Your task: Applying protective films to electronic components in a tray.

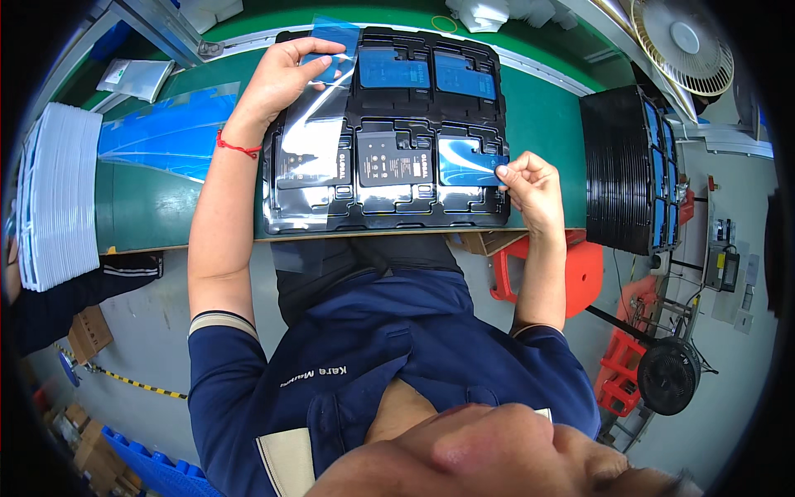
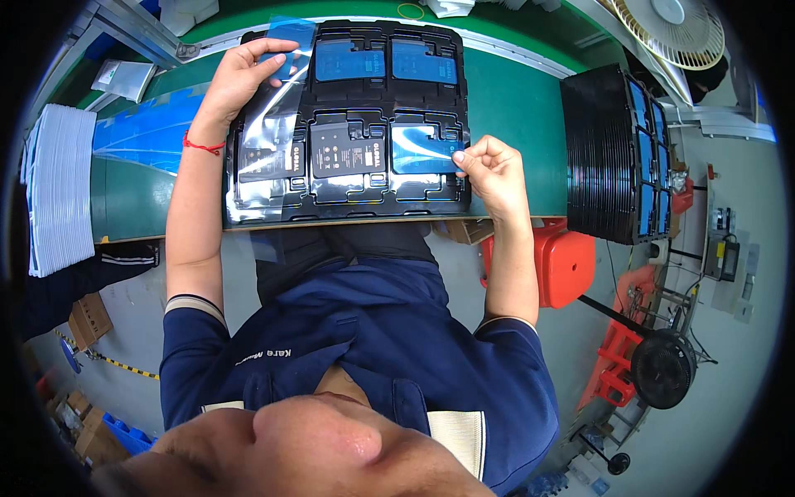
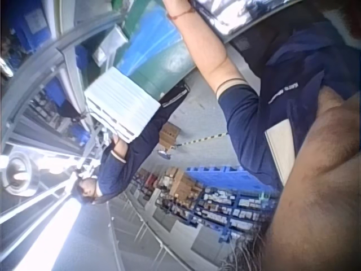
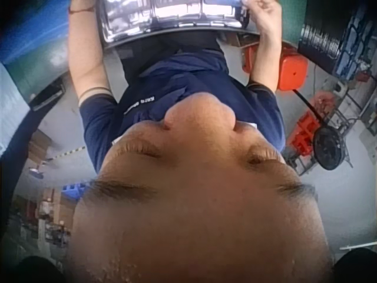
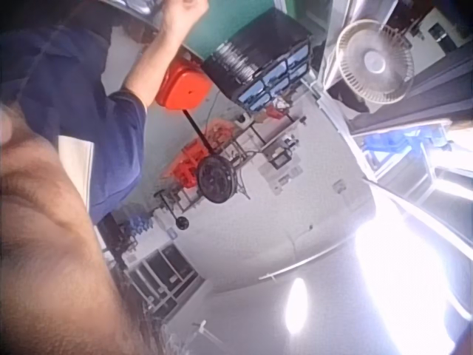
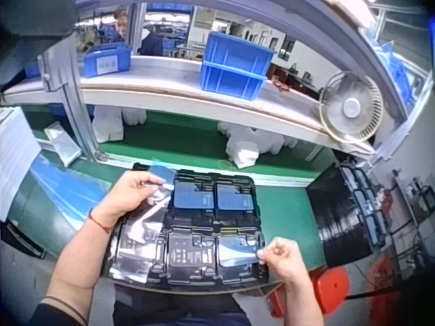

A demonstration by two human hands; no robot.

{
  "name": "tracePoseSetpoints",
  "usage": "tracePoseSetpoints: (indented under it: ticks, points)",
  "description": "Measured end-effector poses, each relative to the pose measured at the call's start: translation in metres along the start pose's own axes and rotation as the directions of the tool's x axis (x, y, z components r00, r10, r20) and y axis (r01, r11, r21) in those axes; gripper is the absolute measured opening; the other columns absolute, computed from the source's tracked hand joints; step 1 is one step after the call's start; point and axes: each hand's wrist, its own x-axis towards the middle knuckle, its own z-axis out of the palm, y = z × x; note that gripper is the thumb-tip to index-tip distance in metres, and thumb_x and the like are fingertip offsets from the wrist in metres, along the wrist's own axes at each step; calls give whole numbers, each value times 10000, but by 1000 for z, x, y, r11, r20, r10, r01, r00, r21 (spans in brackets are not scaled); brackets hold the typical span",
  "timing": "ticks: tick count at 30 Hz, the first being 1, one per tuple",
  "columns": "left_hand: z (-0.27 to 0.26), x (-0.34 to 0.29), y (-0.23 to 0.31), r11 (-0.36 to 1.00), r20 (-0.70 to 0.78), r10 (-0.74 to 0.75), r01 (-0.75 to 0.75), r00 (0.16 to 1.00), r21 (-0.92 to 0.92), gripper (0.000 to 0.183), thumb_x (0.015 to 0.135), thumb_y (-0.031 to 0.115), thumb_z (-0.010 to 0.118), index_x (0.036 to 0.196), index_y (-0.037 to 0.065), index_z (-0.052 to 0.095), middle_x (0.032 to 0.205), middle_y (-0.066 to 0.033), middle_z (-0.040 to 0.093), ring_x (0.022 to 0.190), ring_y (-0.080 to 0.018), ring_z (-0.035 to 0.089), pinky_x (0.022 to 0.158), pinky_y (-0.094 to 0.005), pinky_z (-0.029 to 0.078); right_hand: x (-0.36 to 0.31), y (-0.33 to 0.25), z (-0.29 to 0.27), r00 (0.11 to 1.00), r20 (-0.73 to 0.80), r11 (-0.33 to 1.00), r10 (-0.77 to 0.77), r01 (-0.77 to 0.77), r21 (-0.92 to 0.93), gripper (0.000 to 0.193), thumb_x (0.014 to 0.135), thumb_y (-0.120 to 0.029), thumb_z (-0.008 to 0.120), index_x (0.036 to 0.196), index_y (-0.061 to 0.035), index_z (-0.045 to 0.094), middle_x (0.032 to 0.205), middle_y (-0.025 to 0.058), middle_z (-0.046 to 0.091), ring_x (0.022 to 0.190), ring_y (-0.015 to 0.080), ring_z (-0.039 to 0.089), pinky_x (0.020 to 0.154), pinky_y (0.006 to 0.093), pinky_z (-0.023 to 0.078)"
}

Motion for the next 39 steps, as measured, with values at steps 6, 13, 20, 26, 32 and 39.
tracePoseSetpoints:
  ticks: [6,13,20,26,32,39]
  points:
    - [0,0,-1,1000,-4,3,-2,1000,13,232,885,57,551,1101,44,634,1026,-39,636,821,-82,606,671,-199,501,1,0,2,1000,-8,1000,0,0,-21,175,793,-83,702,709,-63,549,572,12,567,375,1,354,332,160,236]
    - [-2,2,-5,1000,10,14,-14,1000,-14,208,881,78,565,1063,92,665,1010,-37,641,858,-111,620,675,-256,533,0,-5,9,997,-26,992,-68,65,-112,155,791,-48,693,703,-51,566,592,8,581,414,-2,393,358,161,262]
    - [0,0,-3,999,18,4,-3,1000,-38,215,878,67,560,1069,73,658,1006,-32,639,848,-99,609,668,-245,530,3,10,3,989,-16,960,-146,137,-243,127,792,-7,674,714,-38,579,604,-3,584,528,19,487,475,169,363]
    - [-1,4,-6,1000,22,3,-3,1000,-16,220,882,63,550,1074,66,657,990,-36,635,837,-84,600,658,-224,522,-5,-10,21,977,-117,785,-177,68,-616,125,727,-46,707,740,-10,588,552,33,575,486,80,534,490,228,430]
    - [-10,5,-4,990,57,42,-34,998,-140,266,916,97,523,1170,62,594,1039,-54,644,878,-117,631,652,-210,500,-3,-52,43,905,-167,384,-391,-5,-923,397,723,-139,731,1038,-53,504,556,87,582,574,292,631,544,384,489]
    - [8,-12,21,914,111,211,-156,971,-374,664,871,17,541,1440,137,220,1030,-115,625,854,-147,625,715,-248,490,43,-84,102,795,217,502,-566,542,-674,365,736,-165,725,1027,-51,536,717,102,607,641,267,622,577,354,488]
